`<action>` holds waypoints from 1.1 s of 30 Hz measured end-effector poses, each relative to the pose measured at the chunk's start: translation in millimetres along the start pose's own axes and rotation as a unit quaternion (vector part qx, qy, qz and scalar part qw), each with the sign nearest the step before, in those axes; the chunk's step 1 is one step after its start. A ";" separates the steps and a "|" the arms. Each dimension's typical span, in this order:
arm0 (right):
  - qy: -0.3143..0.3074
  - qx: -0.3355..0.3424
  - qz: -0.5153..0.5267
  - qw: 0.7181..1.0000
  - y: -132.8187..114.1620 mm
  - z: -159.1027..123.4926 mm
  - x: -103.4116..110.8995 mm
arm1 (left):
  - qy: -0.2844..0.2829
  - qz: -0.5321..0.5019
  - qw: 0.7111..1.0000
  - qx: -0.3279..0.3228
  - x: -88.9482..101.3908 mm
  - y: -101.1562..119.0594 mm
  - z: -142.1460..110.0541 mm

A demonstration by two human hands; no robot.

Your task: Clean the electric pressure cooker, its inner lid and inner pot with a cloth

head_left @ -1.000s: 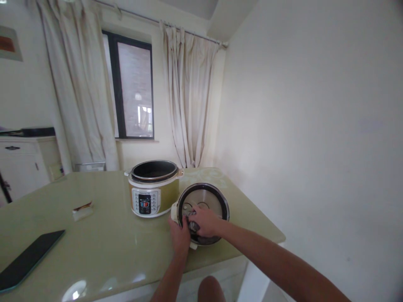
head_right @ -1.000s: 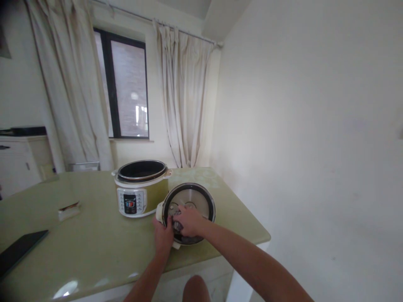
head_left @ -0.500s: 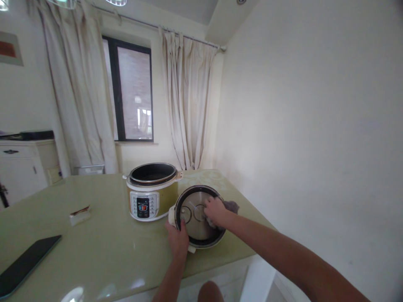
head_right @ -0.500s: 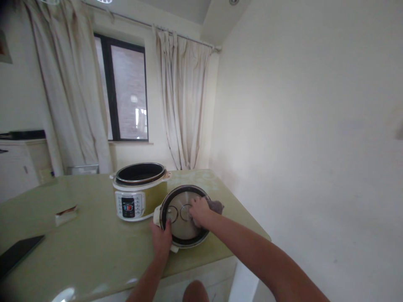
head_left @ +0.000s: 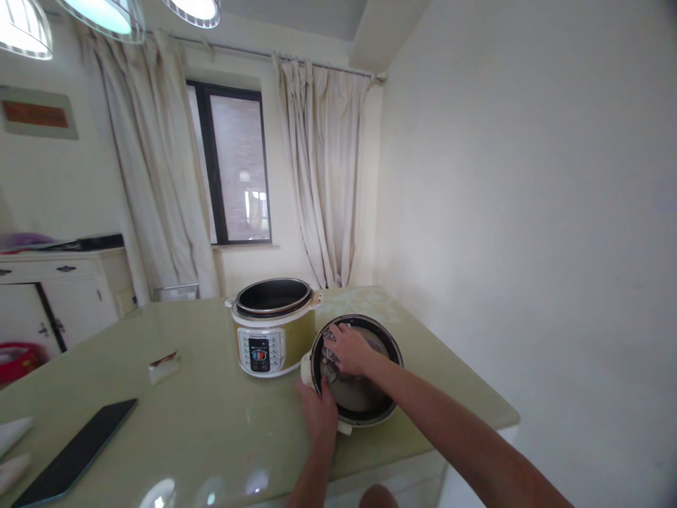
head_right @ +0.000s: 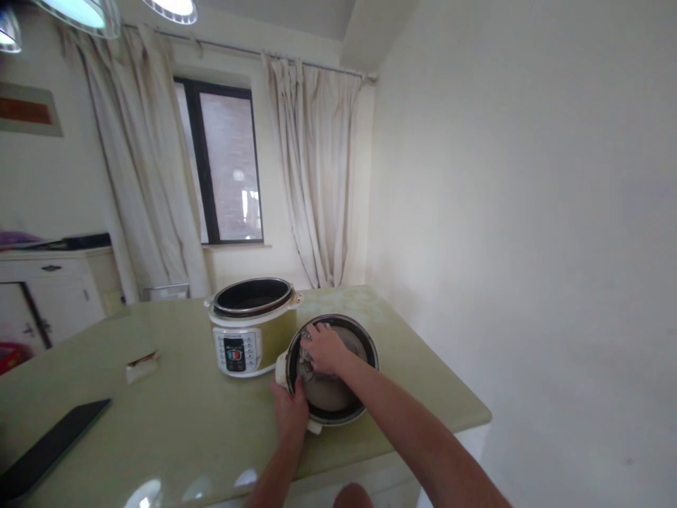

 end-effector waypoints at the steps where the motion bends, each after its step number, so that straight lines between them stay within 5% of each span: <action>1: 0.002 -0.005 -0.011 1.000 4.3 -1.0 2.2 | 0.002 0.000 1.000 -0.008 0.5 1.8 -0.1; 5: -0.002 -0.078 -0.063 0.995 26.7 -15.3 12.5 | 0.001 -0.004 1.000 -0.024 1.7 8.2 -1.1; 9: -0.126 -0.176 -0.064 0.974 36.1 -40.6 18.2 | -0.002 -0.005 1.000 -0.023 1.8 13.3 -2.2; 14: -0.268 -0.091 -0.015 0.959 20.5 -68.3 17.8 | -0.004 -0.011 0.999 -0.043 2.6 20.5 -4.0; 18: -0.201 -0.004 0.084 0.976 -4.5 -77.0 5.2 | -0.002 -0.006 0.999 -0.040 4.1 21.9 -5.5; 23: -0.081 -0.068 0.174 0.979 -22.9 -79.9 -14.0 | 0.011 -0.019 0.998 -0.058 6.9 22.0 -5.9; 29: -0.158 -0.021 0.098 0.982 -6.5 -81.6 1.6 | 0.018 -0.025 0.999 -0.039 8.1 21.1 -4.1; 33: -0.169 -0.064 -0.038 0.983 16.0 -72.1 11.9 | 0.018 -0.014 1.000 -0.020 7.1 16.4 -3.1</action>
Point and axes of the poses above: each hand's wrist, its own z-axis towards the middle knuckle, its own x-axis out of the back of the hand, y = z × x, the point moved 1 cm from there along z, towards the middle knuckle, and after that the axes turned 3 degrees about -z, right-handed, at the moved point
